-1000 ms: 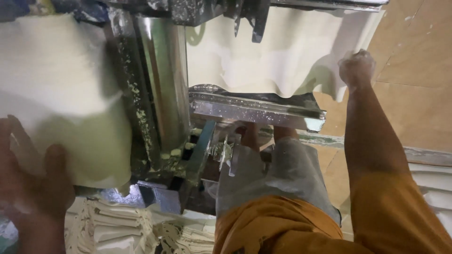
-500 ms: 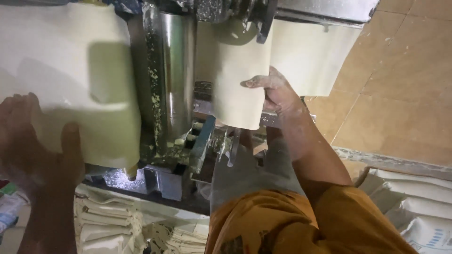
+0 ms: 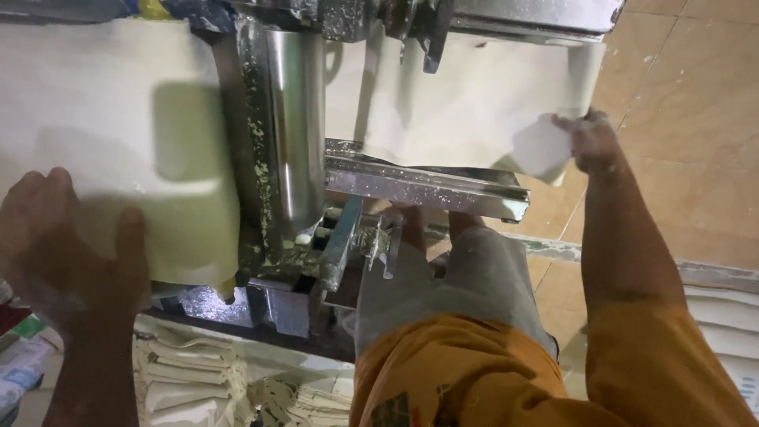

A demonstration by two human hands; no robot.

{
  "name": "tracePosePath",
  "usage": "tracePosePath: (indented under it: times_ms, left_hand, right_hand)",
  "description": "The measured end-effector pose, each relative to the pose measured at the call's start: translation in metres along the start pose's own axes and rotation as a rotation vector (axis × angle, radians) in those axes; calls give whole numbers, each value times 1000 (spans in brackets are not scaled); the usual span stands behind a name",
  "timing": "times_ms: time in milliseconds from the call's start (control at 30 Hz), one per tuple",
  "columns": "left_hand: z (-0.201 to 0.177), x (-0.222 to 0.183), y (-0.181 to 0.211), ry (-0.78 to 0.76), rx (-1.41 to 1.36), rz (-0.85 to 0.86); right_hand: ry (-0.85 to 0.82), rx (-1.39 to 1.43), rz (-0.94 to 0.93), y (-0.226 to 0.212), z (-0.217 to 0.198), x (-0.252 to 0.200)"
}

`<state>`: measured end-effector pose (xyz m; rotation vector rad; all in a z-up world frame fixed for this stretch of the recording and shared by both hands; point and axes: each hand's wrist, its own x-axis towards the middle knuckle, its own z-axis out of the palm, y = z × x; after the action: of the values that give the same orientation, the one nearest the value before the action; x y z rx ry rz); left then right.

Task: The person repeatedly feeds a large sheet of dough through a mechanical dough sheeter, guiding it with both hands to ensure it passes through the rollers smoothly. The person then collects the flattened dough from the output side and folds it back onto the input side to repeat the process.

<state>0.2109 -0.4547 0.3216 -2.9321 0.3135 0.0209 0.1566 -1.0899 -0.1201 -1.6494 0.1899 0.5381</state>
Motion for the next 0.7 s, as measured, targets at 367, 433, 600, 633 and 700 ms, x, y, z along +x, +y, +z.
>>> tracePosePath:
  times_ms: [367,433,600,633,700]
  left_hand:
    - [10,3,-3,13,216,-74]
    - [4,4,0,-11,164,-79]
    - [20,8,-9,332,123,13]
    - [22,11,-14,501,25,142]
    - [45,1,-28,574,29,133]
  right_hand:
    - [747,-487,335,50,19,7]
    - [619,-430,519,-31,52,-2]
    - [557,-910,-231,60,60,-34]
    - [528,-960,-270,73,62,-40]
    - [522,-1052,-345,132,56,-53]
